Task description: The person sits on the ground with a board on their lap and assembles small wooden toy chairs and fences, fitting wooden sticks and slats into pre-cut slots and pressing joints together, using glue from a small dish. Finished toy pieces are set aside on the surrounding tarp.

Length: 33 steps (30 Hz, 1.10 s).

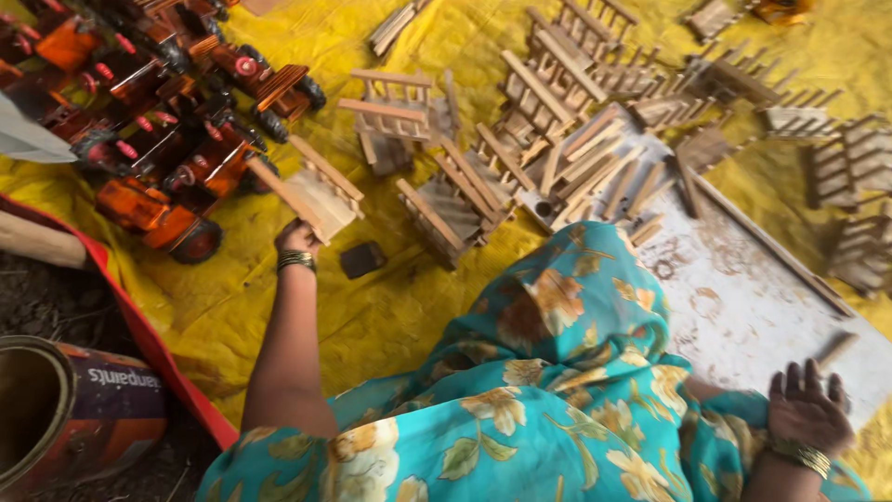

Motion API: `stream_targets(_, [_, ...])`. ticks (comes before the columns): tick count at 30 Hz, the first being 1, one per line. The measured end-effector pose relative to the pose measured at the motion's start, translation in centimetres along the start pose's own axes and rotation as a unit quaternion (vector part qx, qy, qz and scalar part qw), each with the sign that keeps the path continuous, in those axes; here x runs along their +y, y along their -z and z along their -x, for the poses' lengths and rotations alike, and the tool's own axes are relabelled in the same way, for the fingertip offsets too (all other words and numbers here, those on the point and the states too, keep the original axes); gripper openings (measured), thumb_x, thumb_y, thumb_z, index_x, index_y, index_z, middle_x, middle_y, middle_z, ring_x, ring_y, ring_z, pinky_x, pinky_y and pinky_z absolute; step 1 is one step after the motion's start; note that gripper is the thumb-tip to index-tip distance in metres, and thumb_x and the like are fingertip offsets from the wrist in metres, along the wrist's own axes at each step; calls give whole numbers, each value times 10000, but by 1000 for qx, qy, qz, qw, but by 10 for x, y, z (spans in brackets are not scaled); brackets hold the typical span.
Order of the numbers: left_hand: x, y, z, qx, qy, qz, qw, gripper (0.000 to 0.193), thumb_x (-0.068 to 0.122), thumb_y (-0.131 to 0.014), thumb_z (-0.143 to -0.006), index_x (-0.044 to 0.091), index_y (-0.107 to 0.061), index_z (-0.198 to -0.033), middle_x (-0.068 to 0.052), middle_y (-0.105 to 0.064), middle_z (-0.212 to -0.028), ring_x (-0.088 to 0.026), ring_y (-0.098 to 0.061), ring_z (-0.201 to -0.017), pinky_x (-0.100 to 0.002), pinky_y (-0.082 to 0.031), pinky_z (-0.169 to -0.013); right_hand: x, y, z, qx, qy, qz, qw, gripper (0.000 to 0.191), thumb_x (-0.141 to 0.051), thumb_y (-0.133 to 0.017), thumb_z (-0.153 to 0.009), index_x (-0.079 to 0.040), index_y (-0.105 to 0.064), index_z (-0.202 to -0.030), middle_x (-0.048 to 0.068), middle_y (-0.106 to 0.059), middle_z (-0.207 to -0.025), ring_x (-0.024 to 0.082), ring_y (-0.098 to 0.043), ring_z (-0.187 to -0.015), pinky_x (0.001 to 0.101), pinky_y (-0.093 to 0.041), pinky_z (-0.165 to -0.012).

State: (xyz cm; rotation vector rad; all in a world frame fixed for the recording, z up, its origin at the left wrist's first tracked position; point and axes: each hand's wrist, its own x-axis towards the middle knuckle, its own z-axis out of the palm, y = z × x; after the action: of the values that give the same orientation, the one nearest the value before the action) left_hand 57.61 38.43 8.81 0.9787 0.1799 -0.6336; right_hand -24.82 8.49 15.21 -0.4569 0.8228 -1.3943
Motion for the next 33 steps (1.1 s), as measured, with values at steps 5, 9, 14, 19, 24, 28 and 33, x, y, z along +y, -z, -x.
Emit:
stream_targets(5, [-18, -4, -20, 25, 35, -44, 998, 289, -11, -661, -908, 32, -687, -1193, -106, -727, -979, -257, -717, -827, -433, -603, -683, 5, -10, 17, -30, 7, -3, 1000, 386, -175, -473, -1079, -198, -516, -1462, 138, -611, -1494, 362, -584, -1377, 583, -427, -1203])
stream_targets(9, [-28, -18, -28, 36, 76, -85, 993, 218, 31, -633, -948, 45, -706, -1153, -84, -734, -940, -225, -710, -780, -414, -591, -649, 7, -24, 25, -10, 18, 19, 1000, 480, -49, -486, -1006, -173, -517, -1469, 137, -618, -1471, 352, -614, -1347, 569, -448, -1196])
stream_targets(14, [-42, -25, -29, 100, 78, -120, 985, 115, -6, -643, -953, -54, -678, -1052, -126, -706, -889, -231, -682, -714, -438, -583, -605, 9, -35, 33, 2, 28, 49, 998, 490, -88, -474, -1030, -173, -515, -1511, 144, -636, -1501, 343, -609, -1404, 563, -427, -1212])
stream_targets(19, [-47, -26, -33, 107, 84, -124, 983, 92, -46, -621, -926, -66, -660, -1007, -124, -685, -848, -231, -649, -674, -440, -555, -550, 10, -28, 29, 16, 30, 44, 998, 451, -190, -448, -1078, -192, -520, -1523, 153, -650, -1525, 340, -578, -1445, 561, -387, -1200])
stream_targets(24, [-44, -30, -40, 145, 49, -171, 973, 98, 19, -611, -914, -60, -622, -970, -117, -679, -856, -233, -670, -675, -445, -532, -533, 6, 5, 13, -15, 17, 65, 998, 456, -158, -443, -1100, -238, -526, -1541, 117, -609, -1574, 329, -546, -1497, 564, -348, -1232])
stream_targets(28, [-38, -30, -38, 141, 89, -108, 980, 209, 160, -570, -954, -41, -597, -1007, -160, -711, -888, -270, -712, -695, -461, -597, -581, -1, 34, -4, -44, -40, 5, 998, 261, -166, -456, -1169, -241, -531, -1407, 74, -609, -1506, 310, -542, -1525, 563, -342, -1227])
stream_targets(33, [-24, -32, -34, 116, 166, -146, 968, 398, 410, -469, -989, 34, -599, -988, -105, -682, -819, -236, -616, -612, -412, -537, -565, -1, 24, -5, 24, -25, 32, 999, 337, -218, -472, -1116, -268, -576, -1432, 70, -640, -1487, 294, -539, -1449, 538, -348, -1203])
